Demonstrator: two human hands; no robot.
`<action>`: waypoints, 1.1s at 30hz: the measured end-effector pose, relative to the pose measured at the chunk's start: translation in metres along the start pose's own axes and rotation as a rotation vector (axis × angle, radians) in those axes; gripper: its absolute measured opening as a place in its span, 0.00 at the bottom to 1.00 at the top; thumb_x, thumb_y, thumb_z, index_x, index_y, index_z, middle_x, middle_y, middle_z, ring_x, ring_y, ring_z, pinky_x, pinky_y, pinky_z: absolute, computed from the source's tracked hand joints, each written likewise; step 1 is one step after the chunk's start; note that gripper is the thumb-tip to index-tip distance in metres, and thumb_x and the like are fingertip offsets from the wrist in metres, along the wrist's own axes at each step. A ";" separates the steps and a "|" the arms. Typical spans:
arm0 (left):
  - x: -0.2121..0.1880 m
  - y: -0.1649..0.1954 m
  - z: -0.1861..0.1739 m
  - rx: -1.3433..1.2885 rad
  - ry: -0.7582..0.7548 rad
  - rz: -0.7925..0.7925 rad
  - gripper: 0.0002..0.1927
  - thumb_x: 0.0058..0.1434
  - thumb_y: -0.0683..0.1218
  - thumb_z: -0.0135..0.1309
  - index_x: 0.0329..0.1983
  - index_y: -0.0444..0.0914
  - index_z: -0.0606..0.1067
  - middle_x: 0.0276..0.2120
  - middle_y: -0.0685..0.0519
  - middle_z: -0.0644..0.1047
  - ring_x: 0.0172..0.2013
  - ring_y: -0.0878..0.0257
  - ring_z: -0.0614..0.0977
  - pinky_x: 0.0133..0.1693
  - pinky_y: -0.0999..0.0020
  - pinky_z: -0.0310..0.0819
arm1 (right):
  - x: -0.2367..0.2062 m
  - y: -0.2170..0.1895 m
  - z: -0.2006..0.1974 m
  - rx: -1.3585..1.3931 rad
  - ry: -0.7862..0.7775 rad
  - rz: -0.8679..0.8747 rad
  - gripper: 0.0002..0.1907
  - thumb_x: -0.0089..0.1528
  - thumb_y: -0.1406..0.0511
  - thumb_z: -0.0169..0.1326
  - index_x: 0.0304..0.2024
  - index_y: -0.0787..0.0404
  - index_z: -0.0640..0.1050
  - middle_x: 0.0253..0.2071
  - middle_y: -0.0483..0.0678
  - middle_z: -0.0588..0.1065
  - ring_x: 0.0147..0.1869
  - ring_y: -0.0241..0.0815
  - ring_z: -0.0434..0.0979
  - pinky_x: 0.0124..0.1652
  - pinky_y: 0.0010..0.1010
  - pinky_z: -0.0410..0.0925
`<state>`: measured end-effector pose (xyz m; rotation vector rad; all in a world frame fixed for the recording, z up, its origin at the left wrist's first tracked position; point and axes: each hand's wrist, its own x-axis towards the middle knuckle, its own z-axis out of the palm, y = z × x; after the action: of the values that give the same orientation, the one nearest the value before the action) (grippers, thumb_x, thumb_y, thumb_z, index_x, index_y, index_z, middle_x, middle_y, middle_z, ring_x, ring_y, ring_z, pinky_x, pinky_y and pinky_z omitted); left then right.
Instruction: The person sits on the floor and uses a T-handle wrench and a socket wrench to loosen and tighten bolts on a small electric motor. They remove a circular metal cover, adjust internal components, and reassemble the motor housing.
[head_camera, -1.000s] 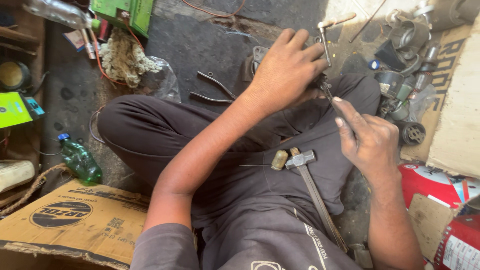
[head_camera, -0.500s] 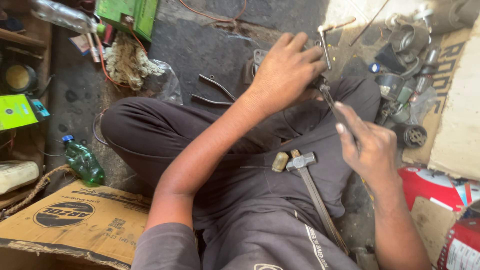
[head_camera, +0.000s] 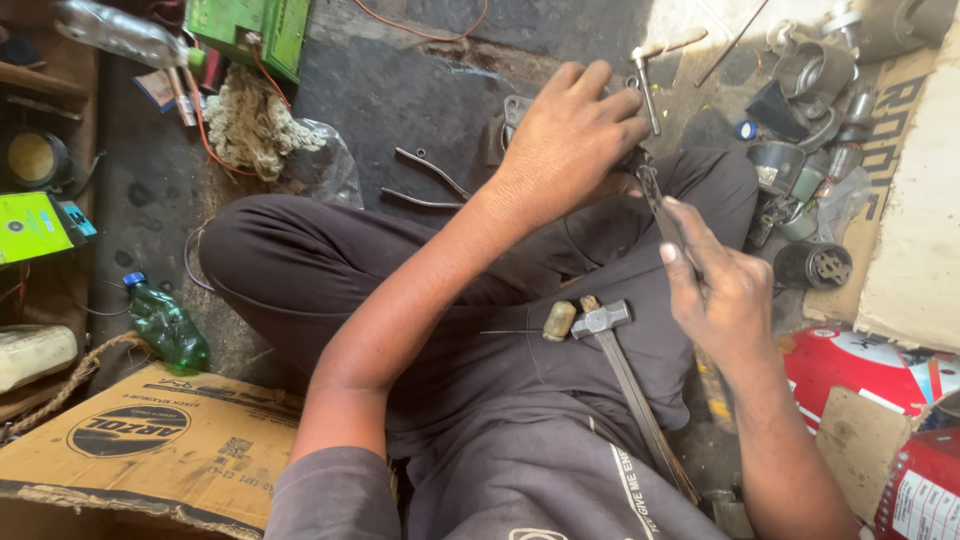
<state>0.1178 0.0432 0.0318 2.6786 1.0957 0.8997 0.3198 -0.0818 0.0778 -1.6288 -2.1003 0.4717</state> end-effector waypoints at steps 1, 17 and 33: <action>0.001 0.000 0.000 0.013 0.001 0.001 0.28 0.40 0.62 0.71 0.39 0.42 0.82 0.40 0.57 0.77 0.47 0.55 0.73 0.50 0.58 0.67 | -0.001 -0.001 0.001 -0.013 -0.010 0.027 0.23 0.67 0.71 0.57 0.66 0.60 0.75 0.24 0.55 0.71 0.25 0.50 0.75 0.31 0.39 0.67; -0.001 0.000 -0.001 0.003 -0.066 -0.011 0.31 0.43 0.60 0.70 0.47 0.39 0.80 0.51 0.49 0.75 0.54 0.49 0.72 0.58 0.51 0.64 | -0.015 0.006 -0.007 -0.084 -0.047 -0.077 0.25 0.61 0.71 0.59 0.62 0.62 0.74 0.35 0.61 0.78 0.36 0.53 0.81 0.34 0.37 0.71; -0.039 0.043 0.062 -0.041 0.339 -0.261 0.28 0.60 0.51 0.70 0.63 0.50 0.73 0.77 0.50 0.52 0.78 0.36 0.44 0.74 0.32 0.37 | 0.122 0.170 0.105 1.264 0.216 0.529 0.36 0.68 0.77 0.57 0.78 0.67 0.63 0.66 0.53 0.76 0.58 0.38 0.83 0.55 0.25 0.77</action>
<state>0.1572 -0.0073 -0.0243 2.3285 1.4318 1.3353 0.3773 0.0790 -0.0827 -1.2498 -0.7565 1.3479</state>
